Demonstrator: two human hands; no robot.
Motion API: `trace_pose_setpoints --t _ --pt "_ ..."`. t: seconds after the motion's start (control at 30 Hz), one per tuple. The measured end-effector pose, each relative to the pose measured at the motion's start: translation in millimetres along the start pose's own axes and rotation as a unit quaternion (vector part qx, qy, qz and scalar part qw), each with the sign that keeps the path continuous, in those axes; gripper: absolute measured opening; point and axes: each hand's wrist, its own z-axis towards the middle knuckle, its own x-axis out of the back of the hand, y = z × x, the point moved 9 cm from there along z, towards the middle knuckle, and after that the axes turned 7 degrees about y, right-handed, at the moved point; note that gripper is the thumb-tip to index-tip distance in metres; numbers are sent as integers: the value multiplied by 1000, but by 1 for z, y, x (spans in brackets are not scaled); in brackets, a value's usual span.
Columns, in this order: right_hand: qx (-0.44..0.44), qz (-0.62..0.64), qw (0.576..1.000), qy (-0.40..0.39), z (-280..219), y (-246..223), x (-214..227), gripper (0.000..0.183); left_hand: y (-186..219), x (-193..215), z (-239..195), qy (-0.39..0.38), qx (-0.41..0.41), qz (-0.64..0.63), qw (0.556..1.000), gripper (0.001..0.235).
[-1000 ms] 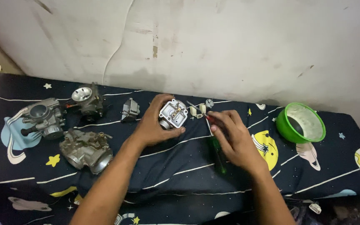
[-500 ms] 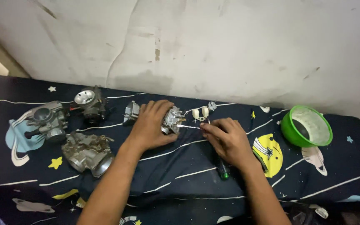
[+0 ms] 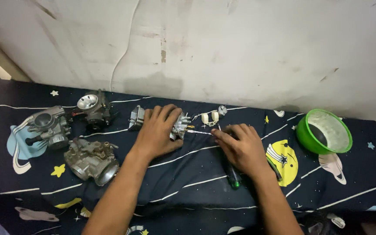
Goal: Disassembling and reassembling a motorcycle carburetor using a screwdriver and pliers
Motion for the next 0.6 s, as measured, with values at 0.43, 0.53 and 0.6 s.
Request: trace_pose_setpoints --t 0.43,0.53,0.6 --pt "21 -40 999 19 1 -3 6 24 4 4 0 27 -10 5 1000 95" --pt "22 -56 998 25 2 -5 8 21 6 10 1 37 -8 20 999 93" --pt "33 -72 997 12 -2 -3 4 29 7 13 2 31 1 22 999 94"
